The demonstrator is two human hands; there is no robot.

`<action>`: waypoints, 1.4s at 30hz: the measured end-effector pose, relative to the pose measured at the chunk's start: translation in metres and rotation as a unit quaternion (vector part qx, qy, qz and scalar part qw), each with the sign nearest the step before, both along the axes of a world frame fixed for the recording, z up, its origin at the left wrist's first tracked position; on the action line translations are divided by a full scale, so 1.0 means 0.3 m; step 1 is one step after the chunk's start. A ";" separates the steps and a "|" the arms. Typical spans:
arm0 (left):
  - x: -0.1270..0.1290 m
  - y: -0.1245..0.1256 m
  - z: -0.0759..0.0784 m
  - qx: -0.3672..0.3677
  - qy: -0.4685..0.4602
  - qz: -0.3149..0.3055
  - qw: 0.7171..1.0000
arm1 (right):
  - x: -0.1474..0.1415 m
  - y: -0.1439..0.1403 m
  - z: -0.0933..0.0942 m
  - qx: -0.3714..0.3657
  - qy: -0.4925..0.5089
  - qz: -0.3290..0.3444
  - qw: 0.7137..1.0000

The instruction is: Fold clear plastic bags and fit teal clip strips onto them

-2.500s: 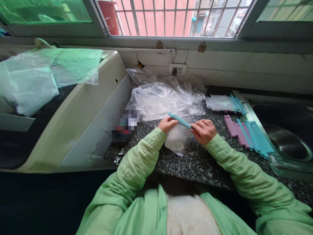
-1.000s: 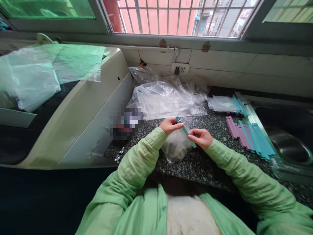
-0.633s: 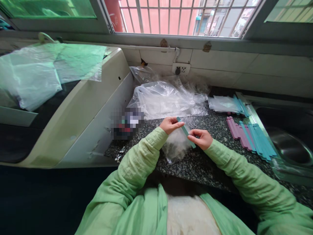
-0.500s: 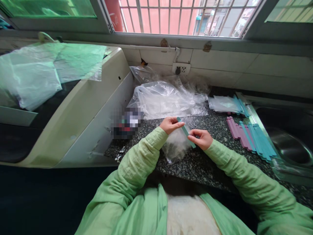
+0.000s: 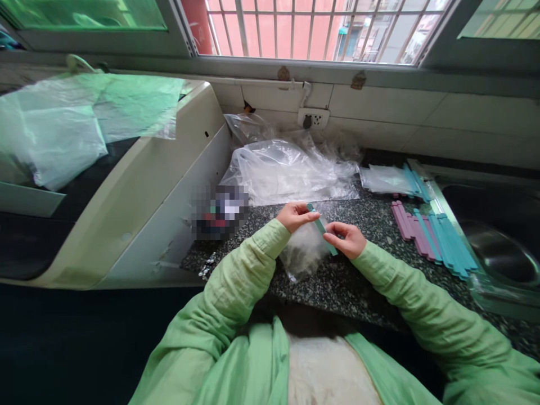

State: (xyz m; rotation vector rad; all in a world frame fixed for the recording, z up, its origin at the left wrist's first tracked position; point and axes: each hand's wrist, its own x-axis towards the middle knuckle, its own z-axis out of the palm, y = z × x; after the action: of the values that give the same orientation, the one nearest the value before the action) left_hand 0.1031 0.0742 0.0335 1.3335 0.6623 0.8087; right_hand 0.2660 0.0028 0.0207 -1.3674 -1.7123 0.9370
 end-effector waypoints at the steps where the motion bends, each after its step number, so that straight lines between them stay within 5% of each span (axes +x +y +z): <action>1: 0.001 0.000 -0.002 0.001 0.002 -0.001 1.000 | -0.001 0.000 -0.001 0.004 -0.002 -0.006 1.000; 15: 0.004 -0.006 0.007 -0.007 0.005 -0.006 1.000 | 0.008 -0.004 -0.005 0.029 -0.040 -0.026 0.998; 21: 0.002 -0.004 0.015 0.003 -0.005 0.019 1.000 | 0.017 0.000 -0.026 0.130 -0.108 -0.053 0.984; 27: 0.004 0.014 -0.005 0.028 -0.022 0.076 0.997 | 0.043 0.007 -0.009 0.340 -0.306 -0.081 0.886; 30: 0.011 0.021 -0.020 0.030 -0.020 0.072 0.997 | 0.055 0.008 0.012 0.389 -0.373 -0.094 0.837; 42: 0.037 0.005 -0.060 0.029 0.018 -0.021 0.999 | 0.083 -0.005 0.106 0.434 -0.436 -0.170 0.770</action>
State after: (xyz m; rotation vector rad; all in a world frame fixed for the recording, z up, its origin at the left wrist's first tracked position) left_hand 0.1141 0.0758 0.0153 1.4126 0.6417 0.7755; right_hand 0.2910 0.0014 0.0526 -1.3946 -1.9855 -0.8121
